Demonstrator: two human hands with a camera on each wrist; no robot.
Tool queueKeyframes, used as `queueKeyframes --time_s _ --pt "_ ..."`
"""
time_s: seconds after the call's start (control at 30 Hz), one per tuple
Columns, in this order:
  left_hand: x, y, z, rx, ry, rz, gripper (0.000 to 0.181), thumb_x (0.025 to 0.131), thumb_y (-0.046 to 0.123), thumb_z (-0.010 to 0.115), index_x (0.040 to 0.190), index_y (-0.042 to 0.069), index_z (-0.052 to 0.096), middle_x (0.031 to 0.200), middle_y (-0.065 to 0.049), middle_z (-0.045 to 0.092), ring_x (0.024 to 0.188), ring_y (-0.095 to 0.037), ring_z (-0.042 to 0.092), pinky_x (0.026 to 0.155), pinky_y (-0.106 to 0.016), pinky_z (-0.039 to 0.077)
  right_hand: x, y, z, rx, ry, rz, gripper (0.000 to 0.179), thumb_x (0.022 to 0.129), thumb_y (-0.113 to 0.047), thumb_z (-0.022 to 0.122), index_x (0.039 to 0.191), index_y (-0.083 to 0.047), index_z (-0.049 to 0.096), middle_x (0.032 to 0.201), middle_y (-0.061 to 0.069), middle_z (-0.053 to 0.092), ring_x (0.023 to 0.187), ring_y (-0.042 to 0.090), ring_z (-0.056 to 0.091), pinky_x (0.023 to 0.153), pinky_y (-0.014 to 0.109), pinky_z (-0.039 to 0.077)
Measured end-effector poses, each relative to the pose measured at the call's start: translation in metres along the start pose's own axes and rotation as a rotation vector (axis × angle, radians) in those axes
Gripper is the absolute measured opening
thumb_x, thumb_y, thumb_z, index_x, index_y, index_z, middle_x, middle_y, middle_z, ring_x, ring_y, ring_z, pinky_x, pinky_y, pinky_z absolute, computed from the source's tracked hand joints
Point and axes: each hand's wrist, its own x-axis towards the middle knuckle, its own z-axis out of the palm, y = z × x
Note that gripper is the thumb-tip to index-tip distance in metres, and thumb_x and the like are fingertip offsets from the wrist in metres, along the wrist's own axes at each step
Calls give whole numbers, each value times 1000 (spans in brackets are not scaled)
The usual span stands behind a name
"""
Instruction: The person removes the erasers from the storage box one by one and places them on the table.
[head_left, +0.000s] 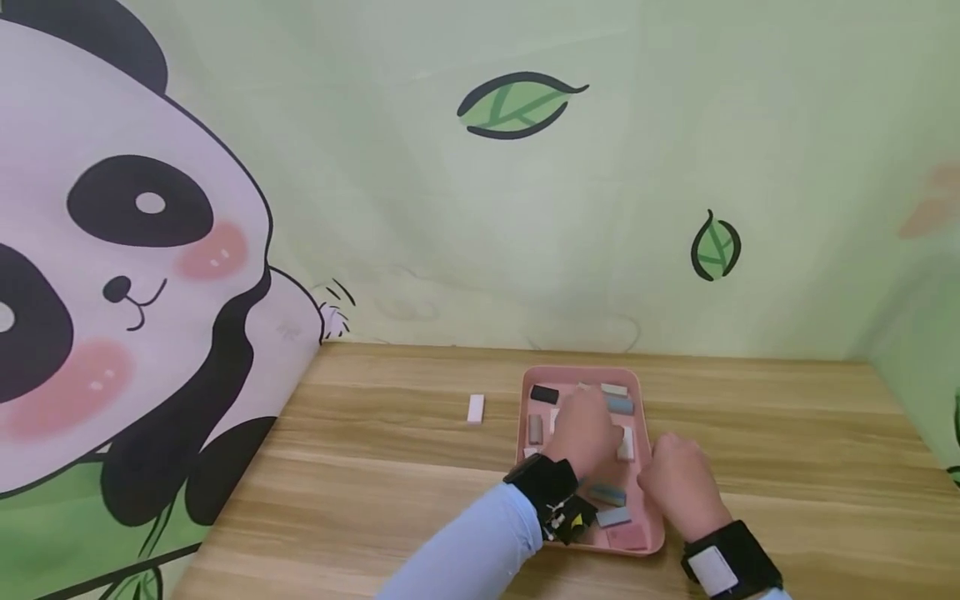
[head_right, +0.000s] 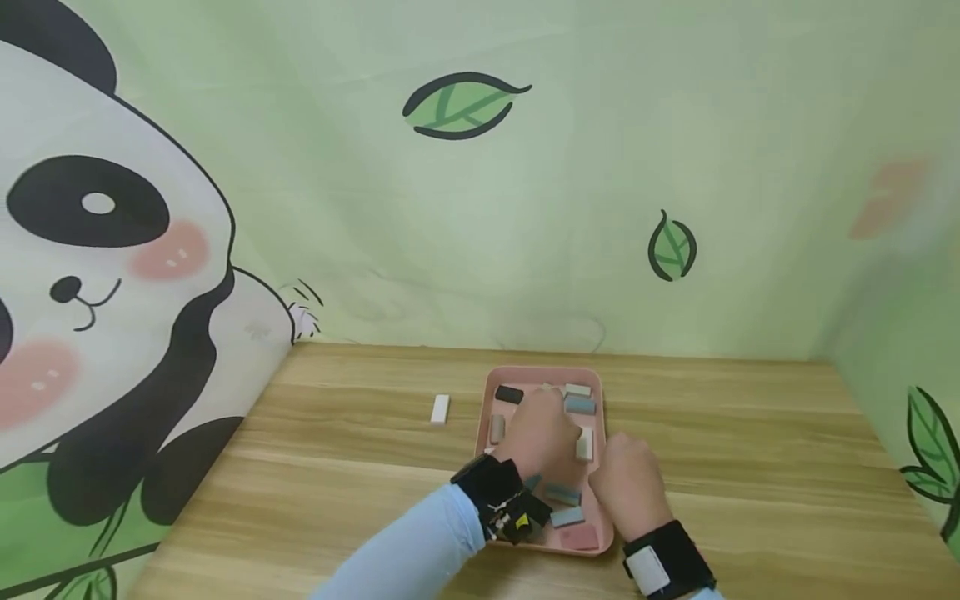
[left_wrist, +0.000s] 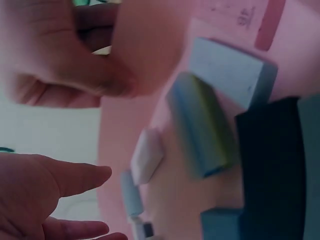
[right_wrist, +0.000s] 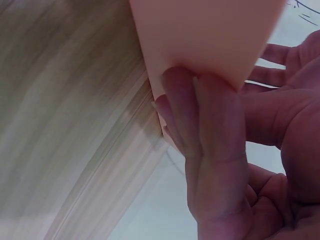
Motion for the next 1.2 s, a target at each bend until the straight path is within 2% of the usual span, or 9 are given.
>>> queueKeyframes --time_s 0.13,0.2,0.43,0.63,0.77,0.9,1.0,1.13,1.2 --pt "0 5 12 74 -59 -5 28 82 31 67 62 15 54 55 6 46 50 -7 45 43 -21 36 -3 1 2 1 3 2 10 73 -4 60 65 -6 55 60 4 49 52 17 49 44 29 39" --pt "-1 7 15 93 -49 23 27 82 32 68 63 16 55 56 6 46 51 -7 45 46 -21 36 -4 1 3 1 10 -4 12 73 -5 61 64 -7 53 59 3 48 52 17 48 44 29 38" --pt "-4 11 21 160 -14 98 28 81 28 65 59 18 51 55 7 44 51 -6 43 48 -21 34 -6 -1 5 -19 62 -49 33 89 -16 50 56 -11 46 54 1 45 49 16 45 46 30 36" --pt "-4 10 26 166 -35 137 24 86 21 59 63 20 51 59 8 45 53 -6 43 49 -20 34 -7 -1 7 -29 77 -61 30 88 -16 51 58 -11 48 55 1 46 50 16 46 46 31 36" --pt "-6 11 26 167 -59 232 25 86 19 59 62 22 53 60 10 45 54 -4 42 51 -18 33 -6 -1 7 -23 67 -56 34 90 -21 50 58 -11 47 54 1 44 49 16 45 45 30 35" --pt "-6 14 22 188 -48 326 25 84 18 62 60 25 57 62 13 45 58 -3 42 55 -17 32 -5 -1 6 -10 62 -55 32 86 -24 55 58 -11 47 55 2 42 49 16 44 45 30 33" --pt "-5 15 19 218 -50 331 26 83 18 62 60 26 55 65 13 46 60 -3 43 56 -17 33 -3 -1 5 -7 68 -63 30 83 -24 58 58 -11 47 55 1 42 49 15 44 45 30 33" --pt "-4 15 17 216 -62 278 21 81 22 64 62 23 54 68 12 48 61 -3 43 57 -18 35 -2 -1 3 -6 67 -66 31 84 -24 56 58 -11 48 55 1 43 49 15 45 46 30 34" --pt "-5 14 16 180 -80 238 19 79 22 66 64 22 53 68 10 49 60 -4 44 55 -18 35 -2 -1 2 -10 62 -64 26 83 -19 57 59 -10 49 57 2 45 51 16 46 46 30 36"
